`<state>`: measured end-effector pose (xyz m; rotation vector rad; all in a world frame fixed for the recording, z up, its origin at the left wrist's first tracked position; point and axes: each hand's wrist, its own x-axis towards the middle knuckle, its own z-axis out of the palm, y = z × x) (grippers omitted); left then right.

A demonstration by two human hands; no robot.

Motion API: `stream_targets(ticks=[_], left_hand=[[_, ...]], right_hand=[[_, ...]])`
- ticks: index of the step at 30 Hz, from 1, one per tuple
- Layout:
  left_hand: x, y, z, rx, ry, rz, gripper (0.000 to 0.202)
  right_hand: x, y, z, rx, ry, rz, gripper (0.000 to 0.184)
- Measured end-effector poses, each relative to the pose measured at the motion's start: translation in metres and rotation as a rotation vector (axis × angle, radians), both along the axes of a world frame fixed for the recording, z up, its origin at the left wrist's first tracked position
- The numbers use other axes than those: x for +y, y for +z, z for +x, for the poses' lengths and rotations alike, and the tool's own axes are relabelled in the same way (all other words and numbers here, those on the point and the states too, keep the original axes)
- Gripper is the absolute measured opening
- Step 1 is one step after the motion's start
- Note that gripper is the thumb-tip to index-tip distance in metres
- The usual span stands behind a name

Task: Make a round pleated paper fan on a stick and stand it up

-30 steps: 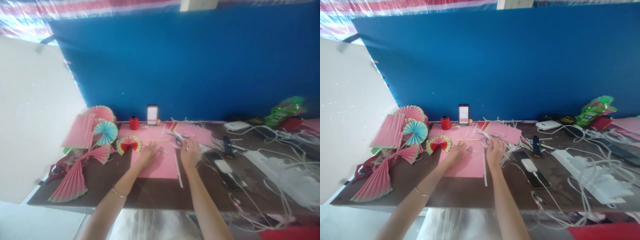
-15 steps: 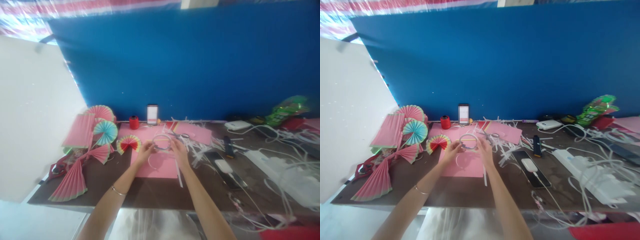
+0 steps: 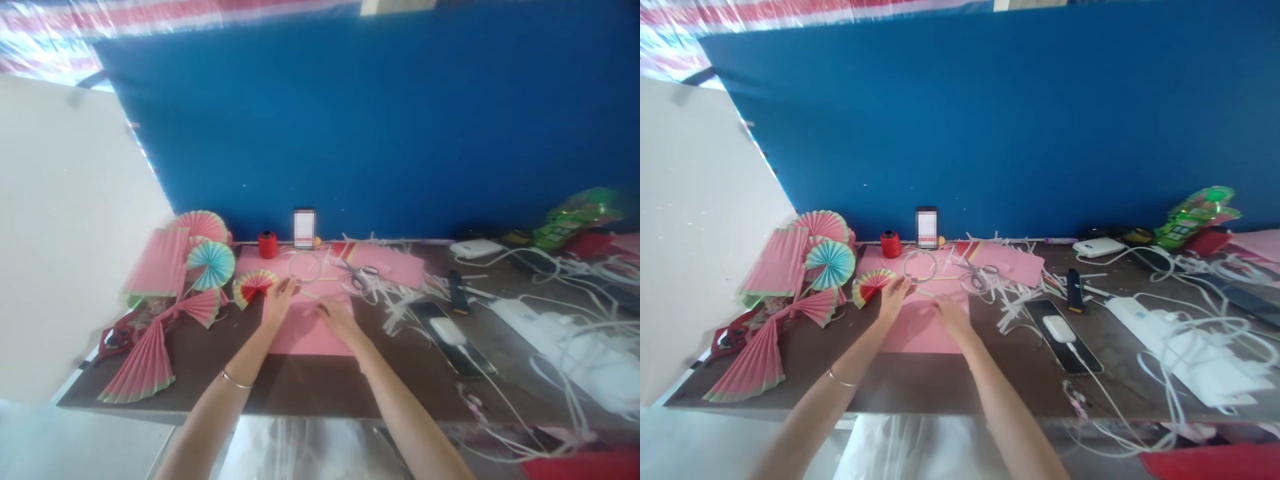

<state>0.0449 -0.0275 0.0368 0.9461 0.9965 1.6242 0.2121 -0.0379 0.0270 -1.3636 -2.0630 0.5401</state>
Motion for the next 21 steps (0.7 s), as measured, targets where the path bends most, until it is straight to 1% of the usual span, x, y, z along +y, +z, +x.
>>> stream_targets(ticks=[2, 4, 5, 7, 8, 10, 11, 12, 13, 15, 16, 18, 19, 21], left_hand=[[0.003, -0.003, -0.003, 0.029, 0.021, 0.009, 0.031], [0.004, -0.004, -0.005, 0.091, 0.032, 0.025, 0.029], [0.003, -0.004, -0.006, 0.127, 0.034, 0.036, 0.028], [0.000, -0.001, -0.005, 0.207, 0.029, 0.058, 0.026], [-0.002, 0.001, -0.005, 0.246, 0.025, 0.065, 0.025], [-0.006, 0.005, -0.003, 0.320, 0.023, 0.060, 0.026], [-0.007, 0.006, -0.002, 0.350, 0.024, 0.054, 0.027], [-0.008, 0.006, -0.002, 0.374, 0.023, 0.052, 0.028], [-0.007, 0.004, -0.001, 0.388, 0.020, 0.062, 0.028], [-0.005, -0.001, 0.000, 0.394, -0.003, 0.115, 0.028], [-0.003, -0.004, 0.000, 0.393, -0.019, 0.149, 0.028], [0.000, -0.010, 0.000, 0.385, -0.055, 0.191, 0.028], [0.001, -0.013, 0.000, 0.378, -0.071, 0.196, 0.029], [0.002, -0.015, 0.000, 0.358, -0.091, 0.188, 0.029]], right_hand=[[0.008, 0.004, 0.019, 0.126, -0.209, 0.045, 0.020], [0.016, 0.007, 0.043, 0.170, -0.386, 0.087, 0.032], [0.020, 0.007, 0.054, 0.234, -0.542, 0.118, 0.034], [0.025, 0.007, 0.070, 0.340, -0.754, 0.192, 0.038], [0.026, 0.006, 0.074, 0.345, -0.829, 0.245, 0.040], [0.025, 0.005, 0.071, 0.260, -0.892, 0.372, 0.045], [0.024, 0.005, 0.066, 0.201, -0.884, 0.438, 0.046], [0.021, 0.005, 0.060, 0.156, -0.847, 0.496, 0.046], [0.019, 0.007, 0.052, 0.141, -0.784, 0.545, 0.045], [0.013, 0.010, 0.038, 0.181, -0.617, 0.597, 0.040], [0.010, 0.013, 0.031, 0.209, -0.519, 0.599, 0.038], [0.004, 0.017, 0.022, 0.258, -0.352, 0.557, 0.034], [0.002, 0.019, 0.019, 0.289, -0.300, 0.520, 0.032], [-0.002, 0.022, 0.015, 0.362, -0.259, 0.447, 0.027]])
